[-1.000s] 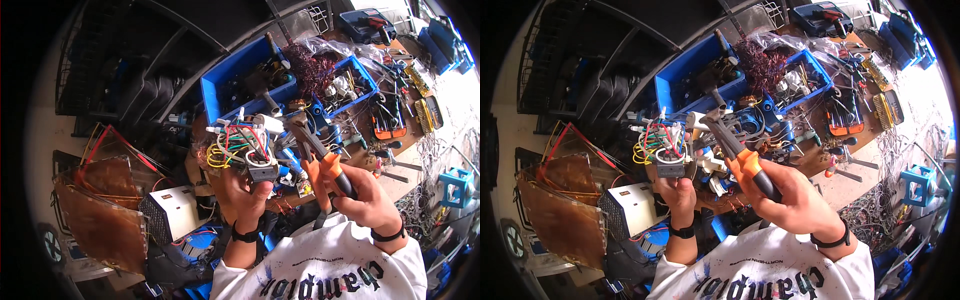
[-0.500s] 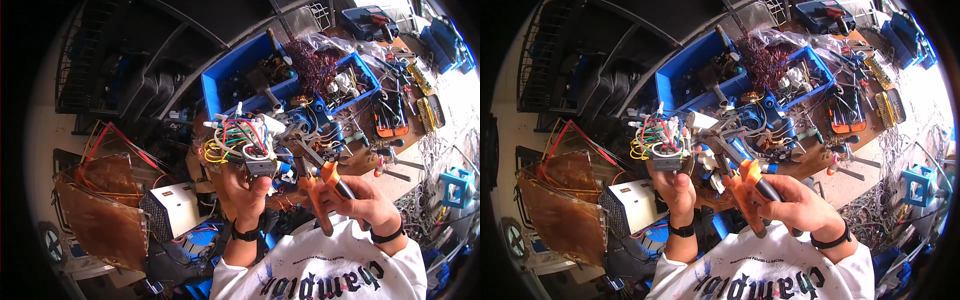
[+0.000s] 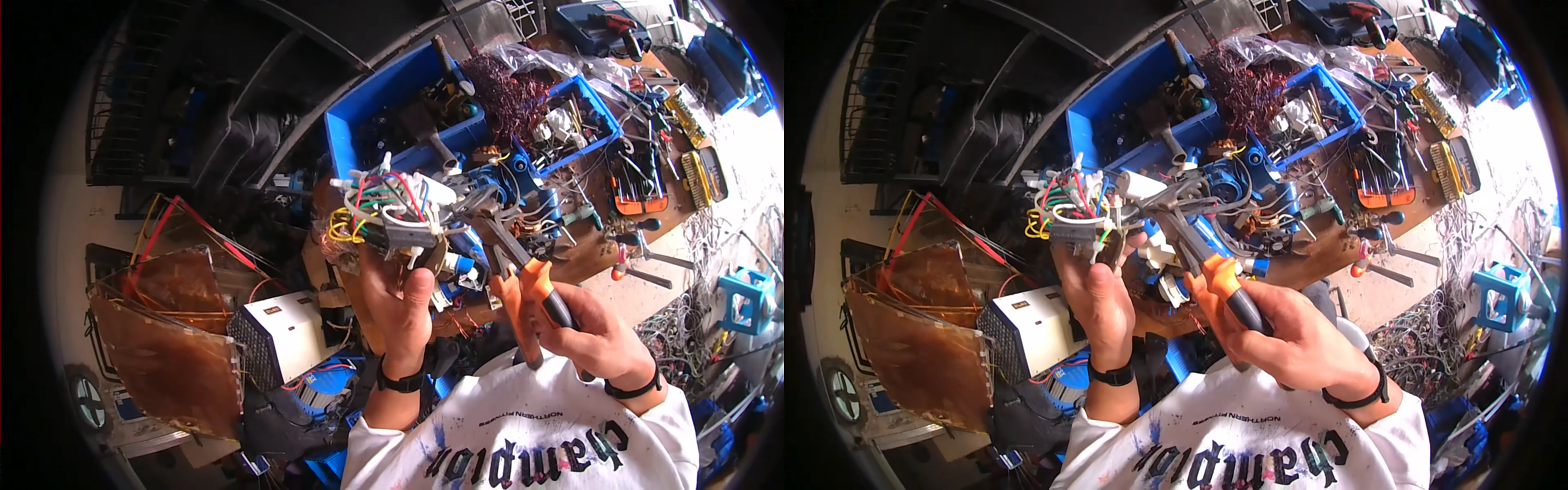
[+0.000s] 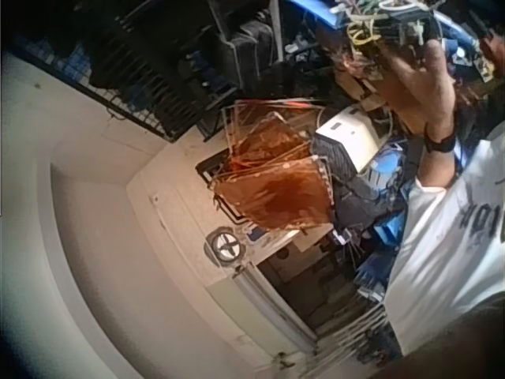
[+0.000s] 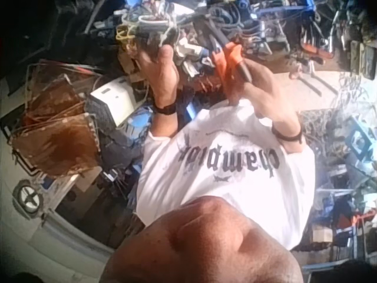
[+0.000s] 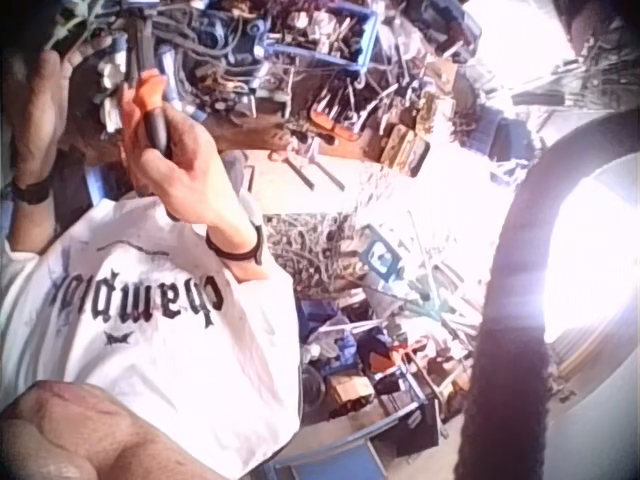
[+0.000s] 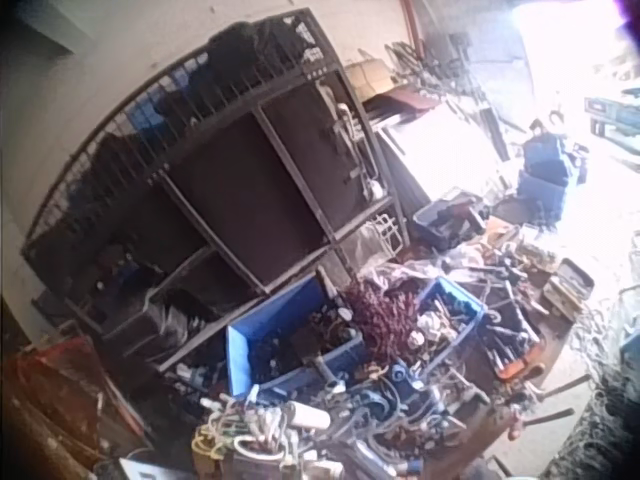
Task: The person disassembles a small electronic component with wires using a screwdriver and pliers. They remove screws, separate parts, and strip wire insulation while working at a cluttered workbench.
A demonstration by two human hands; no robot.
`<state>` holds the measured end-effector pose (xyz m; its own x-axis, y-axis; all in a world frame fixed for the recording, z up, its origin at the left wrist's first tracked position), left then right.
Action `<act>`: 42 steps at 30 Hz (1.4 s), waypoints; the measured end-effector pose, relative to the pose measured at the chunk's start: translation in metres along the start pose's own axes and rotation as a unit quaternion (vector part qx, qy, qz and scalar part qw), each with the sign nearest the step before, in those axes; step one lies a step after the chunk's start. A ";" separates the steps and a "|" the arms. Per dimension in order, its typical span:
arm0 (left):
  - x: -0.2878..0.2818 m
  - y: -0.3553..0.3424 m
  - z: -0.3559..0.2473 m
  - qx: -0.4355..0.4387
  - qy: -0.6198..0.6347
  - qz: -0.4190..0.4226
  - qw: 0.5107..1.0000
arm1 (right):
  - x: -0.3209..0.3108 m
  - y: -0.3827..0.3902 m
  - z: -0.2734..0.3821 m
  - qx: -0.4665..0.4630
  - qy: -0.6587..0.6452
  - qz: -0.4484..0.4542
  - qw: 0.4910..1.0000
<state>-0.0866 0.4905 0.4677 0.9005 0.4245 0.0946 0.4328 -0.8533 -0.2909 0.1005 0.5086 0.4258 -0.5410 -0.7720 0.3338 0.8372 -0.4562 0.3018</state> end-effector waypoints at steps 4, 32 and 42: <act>0.003 0.003 -0.001 -0.002 -0.001 -0.007 1.000 | -0.005 -0.003 0.024 -0.093 0.196 -0.084 0.973; 0.013 0.004 0.021 -0.166 0.168 -0.111 0.965 | -0.003 -0.006 0.035 -0.163 0.425 -0.253 0.854; 0.020 -0.001 0.013 -0.120 0.105 -0.099 0.982 | -0.002 -0.009 0.033 -0.136 0.491 -0.263 0.820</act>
<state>-0.0691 0.5034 0.4578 0.7755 0.5395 0.3281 0.5759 -0.8174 -0.0171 0.0915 0.5292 0.4522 -0.6182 -0.3609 -0.6982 0.5688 -0.8185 -0.0806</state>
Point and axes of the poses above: each hand's wrist, its own y-axis away from the middle knuckle, its own x-axis out of the palm, z = x × y, the point moved 10 cm from there along -y, towards the middle knuckle, and after that the axes turned 9 degrees about y, right-handed, at the moved point
